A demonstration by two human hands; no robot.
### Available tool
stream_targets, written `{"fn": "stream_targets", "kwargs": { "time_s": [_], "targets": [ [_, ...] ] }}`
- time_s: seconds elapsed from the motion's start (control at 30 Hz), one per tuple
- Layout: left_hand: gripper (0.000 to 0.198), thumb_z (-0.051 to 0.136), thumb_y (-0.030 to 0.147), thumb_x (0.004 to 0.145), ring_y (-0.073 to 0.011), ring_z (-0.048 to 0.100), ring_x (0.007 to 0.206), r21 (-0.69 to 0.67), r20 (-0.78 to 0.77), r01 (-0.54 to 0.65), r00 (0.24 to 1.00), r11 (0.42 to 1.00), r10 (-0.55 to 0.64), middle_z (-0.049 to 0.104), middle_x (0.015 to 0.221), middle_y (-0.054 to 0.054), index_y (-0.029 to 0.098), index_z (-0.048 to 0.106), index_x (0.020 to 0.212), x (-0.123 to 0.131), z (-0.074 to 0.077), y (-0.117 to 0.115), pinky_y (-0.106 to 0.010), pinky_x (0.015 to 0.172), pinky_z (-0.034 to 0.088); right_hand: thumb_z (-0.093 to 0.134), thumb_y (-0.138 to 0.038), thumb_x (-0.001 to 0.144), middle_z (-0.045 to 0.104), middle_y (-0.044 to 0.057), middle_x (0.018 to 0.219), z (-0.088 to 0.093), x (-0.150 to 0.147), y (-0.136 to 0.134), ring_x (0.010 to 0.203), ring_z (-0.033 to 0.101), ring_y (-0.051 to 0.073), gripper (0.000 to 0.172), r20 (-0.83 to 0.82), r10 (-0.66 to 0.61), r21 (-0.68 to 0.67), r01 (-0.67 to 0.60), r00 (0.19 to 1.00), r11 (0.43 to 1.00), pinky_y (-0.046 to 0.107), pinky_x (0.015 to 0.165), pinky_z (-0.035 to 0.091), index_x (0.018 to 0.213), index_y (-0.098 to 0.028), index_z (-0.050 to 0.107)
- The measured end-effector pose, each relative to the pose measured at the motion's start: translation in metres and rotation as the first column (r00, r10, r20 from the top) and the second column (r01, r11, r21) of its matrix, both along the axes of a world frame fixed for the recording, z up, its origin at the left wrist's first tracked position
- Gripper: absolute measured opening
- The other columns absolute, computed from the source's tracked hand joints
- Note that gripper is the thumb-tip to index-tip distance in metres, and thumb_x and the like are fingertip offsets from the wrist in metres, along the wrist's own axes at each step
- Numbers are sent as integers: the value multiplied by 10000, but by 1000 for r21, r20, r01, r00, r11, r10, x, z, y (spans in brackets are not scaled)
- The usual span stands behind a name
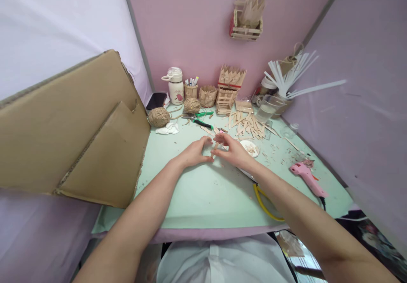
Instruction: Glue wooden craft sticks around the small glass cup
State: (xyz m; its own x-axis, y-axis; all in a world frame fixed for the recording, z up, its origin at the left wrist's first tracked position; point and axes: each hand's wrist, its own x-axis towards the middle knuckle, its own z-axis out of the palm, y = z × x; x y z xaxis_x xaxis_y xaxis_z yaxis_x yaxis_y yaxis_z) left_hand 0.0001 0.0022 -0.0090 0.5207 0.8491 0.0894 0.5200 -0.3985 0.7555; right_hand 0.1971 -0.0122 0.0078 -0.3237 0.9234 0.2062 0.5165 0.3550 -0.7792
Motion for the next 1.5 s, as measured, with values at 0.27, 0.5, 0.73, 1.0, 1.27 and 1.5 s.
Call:
{"fn": "stream_targets", "kwargs": {
  "time_s": [0.27,0.5,0.73,1.0,1.27,1.5],
  "targets": [
    [622,752,355,687,-291,562,1210,14,21,20,1000,1000,-20,604,1288,-106,198,477,1223,-1,-3,1,-418,1022,434,741,-385,734,681,103,1141,5,0,0,1077,640,237,470,13,-2,-8,2,1000,1000,445,952,492,1121,-209,541],
    [588,748,343,679,-275,576,1181,25,18,26,999,999,-26,624,1259,-86,209,510,1201,0,1,-1,-414,1031,430,742,-383,736,687,87,1120,2,2,-1,1058,647,233,463,-1,4,20,-4,1000,1000,434,934,504,1123,-215,553],
    [614,744,347,686,-277,561,1206,48,4,16,1000,999,-16,605,1284,-92,207,493,1228,1,-2,1,-411,1041,425,736,-392,757,674,106,1166,-2,2,1,1079,640,239,465,26,3,30,-4,1000,1000,439,946,498,1142,-203,555],
    [908,786,320,629,-309,512,1283,24,0,26,1000,999,-26,557,1366,-137,200,341,1411,-1,0,-1,-440,1063,399,755,-387,748,649,129,1241,-1,6,1,1143,617,256,608,-12,28,-42,-29,1000,999,469,990,478,1274,-208,507],
    [1096,845,350,567,-321,494,1305,-28,11,43,999,999,-43,509,1409,-197,164,253,1470,-1,2,-1,-457,1086,374,801,-408,688,371,172,1526,17,18,-12,1300,503,311,940,46,47,-78,-43,998,996,499,1051,437,1475,-237,316],
    [1206,887,358,518,-344,373,1406,-116,118,41,993,992,-27,432,1477,-209,209,201,1499,-9,6,-3,-484,1146,293,615,-439,844,593,96,1333,36,70,-76,1196,584,297,470,318,-147,-3,157,937,988,455,979,499,1269,-246,553]
  ]
}}
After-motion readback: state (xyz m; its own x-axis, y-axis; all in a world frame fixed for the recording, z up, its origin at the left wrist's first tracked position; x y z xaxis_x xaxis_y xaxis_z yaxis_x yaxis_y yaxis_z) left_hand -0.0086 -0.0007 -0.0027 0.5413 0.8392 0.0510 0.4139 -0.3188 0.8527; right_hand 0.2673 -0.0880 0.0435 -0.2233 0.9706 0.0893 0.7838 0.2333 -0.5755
